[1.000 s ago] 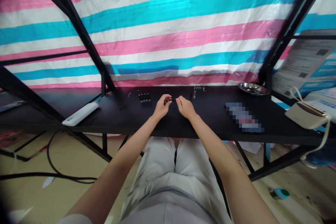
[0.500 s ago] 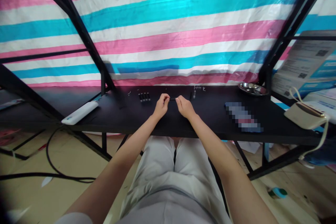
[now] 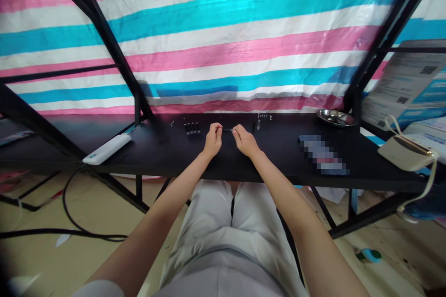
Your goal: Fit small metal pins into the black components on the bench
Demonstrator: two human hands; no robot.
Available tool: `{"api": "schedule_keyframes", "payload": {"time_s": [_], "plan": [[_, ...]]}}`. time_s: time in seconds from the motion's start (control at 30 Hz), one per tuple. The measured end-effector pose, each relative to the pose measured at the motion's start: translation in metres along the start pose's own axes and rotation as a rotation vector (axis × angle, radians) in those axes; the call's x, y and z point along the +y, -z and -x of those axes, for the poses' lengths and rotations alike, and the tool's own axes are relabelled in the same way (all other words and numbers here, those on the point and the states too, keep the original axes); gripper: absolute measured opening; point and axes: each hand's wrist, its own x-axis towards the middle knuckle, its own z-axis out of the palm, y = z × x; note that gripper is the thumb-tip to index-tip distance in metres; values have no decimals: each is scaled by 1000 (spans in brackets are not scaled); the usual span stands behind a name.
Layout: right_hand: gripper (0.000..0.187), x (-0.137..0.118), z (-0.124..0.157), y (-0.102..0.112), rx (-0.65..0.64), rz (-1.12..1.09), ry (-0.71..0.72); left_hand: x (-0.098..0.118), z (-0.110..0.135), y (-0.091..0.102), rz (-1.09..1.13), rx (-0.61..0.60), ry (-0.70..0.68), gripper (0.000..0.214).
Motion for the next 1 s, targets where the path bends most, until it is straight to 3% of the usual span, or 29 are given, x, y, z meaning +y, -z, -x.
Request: {"api": "schedule_keyframes", "payload": {"time_s": [0.27, 0.57, 0.7, 0.83, 1.0], "plan": [[32, 9, -1, -6, 119, -103, 160, -3, 0, 0, -23, 68, -39, 21], [31, 15, -4, -12, 106, 101, 270, -3, 0, -1, -77, 41, -52, 19], [30, 21, -5, -14, 87, 232, 230, -4, -1, 0, -120, 68, -16, 19], [28, 30, -6, -15, 95, 294, 104, -7, -2, 1, -166, 133, 57, 18], [29, 29, -5, -14, 129, 188, 128, -4, -2, 1, -210, -24, -44, 18]]}}
